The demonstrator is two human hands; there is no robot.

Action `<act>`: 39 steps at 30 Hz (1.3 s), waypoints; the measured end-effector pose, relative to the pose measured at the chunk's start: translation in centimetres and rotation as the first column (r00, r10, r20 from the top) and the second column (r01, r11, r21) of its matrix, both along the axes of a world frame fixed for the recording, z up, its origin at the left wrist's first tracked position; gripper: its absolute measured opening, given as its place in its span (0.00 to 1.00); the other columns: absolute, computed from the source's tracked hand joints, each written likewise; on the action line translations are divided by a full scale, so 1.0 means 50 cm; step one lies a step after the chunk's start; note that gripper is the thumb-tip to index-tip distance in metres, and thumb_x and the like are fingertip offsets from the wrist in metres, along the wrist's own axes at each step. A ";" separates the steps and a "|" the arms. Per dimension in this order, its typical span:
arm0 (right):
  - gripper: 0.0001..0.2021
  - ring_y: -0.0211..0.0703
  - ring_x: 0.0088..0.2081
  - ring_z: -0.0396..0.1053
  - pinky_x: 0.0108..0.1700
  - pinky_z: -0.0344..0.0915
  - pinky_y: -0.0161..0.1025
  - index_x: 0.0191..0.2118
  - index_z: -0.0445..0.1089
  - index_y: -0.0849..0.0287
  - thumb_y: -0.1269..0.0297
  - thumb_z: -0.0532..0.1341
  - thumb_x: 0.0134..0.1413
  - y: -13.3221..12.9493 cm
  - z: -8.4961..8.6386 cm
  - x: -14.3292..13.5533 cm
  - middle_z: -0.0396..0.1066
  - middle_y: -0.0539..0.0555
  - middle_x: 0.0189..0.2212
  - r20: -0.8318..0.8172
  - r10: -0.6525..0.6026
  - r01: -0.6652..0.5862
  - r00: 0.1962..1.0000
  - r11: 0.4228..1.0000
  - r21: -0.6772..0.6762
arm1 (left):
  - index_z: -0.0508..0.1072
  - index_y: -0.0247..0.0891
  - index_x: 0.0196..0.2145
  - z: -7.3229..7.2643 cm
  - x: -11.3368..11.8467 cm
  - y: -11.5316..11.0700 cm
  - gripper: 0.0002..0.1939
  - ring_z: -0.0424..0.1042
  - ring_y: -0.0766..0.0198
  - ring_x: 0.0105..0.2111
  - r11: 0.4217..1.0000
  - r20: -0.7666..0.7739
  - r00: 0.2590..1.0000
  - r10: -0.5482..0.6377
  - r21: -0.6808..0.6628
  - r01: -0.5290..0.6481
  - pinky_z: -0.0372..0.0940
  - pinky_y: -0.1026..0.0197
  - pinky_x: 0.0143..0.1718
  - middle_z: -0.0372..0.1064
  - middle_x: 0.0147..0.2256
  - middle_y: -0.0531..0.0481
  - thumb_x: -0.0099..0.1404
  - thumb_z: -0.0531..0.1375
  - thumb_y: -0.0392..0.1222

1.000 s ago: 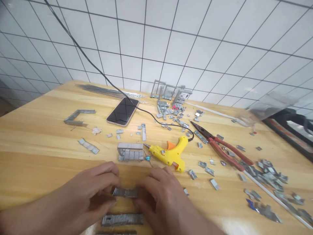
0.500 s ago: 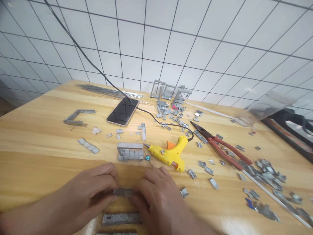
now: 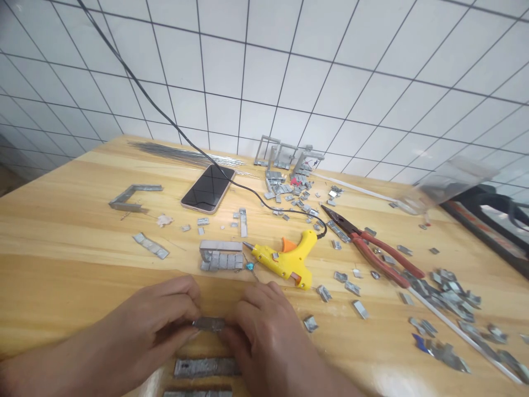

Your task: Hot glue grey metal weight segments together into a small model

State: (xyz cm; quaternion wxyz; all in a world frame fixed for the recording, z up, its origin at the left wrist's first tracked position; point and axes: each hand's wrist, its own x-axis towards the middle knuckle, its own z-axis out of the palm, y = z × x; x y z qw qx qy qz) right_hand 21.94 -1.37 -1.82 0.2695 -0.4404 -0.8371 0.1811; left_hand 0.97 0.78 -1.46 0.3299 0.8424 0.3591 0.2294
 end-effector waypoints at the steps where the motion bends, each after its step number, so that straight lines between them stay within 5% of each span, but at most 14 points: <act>1: 0.06 0.41 0.30 0.65 0.34 0.57 0.37 0.28 0.70 0.58 0.75 0.62 0.52 0.000 0.000 0.000 0.69 0.50 0.25 0.001 -0.004 0.004 1.000 1.000 -0.005 | 0.64 0.37 0.25 -0.001 0.000 0.000 0.11 0.65 0.69 0.30 1.000 -0.007 1.000 0.005 -0.002 -0.005 0.59 0.68 0.30 0.63 0.29 0.55 0.58 0.55 0.23; 23: 0.06 0.42 0.32 0.65 0.38 0.57 0.40 0.29 0.70 0.58 0.75 0.65 0.47 -0.011 0.032 0.006 0.72 0.49 0.27 0.154 -0.041 0.074 0.987 0.973 -0.218 | 0.63 0.37 0.25 0.016 -0.006 0.002 0.09 0.64 0.66 0.29 1.000 -0.110 0.994 -0.027 0.006 0.027 0.57 0.65 0.29 0.61 0.29 0.54 0.57 0.54 0.25; 39: 0.05 0.40 0.31 0.65 0.40 0.54 0.40 0.27 0.68 0.58 0.75 0.62 0.51 -0.012 0.035 0.011 0.70 0.48 0.26 0.237 -0.035 0.080 0.971 0.980 -0.183 | 0.67 0.37 0.30 0.035 -0.006 0.005 0.10 0.62 0.69 0.23 1.000 -0.136 0.991 -0.018 -0.027 0.015 0.57 0.66 0.25 0.59 0.28 0.56 0.54 0.55 0.25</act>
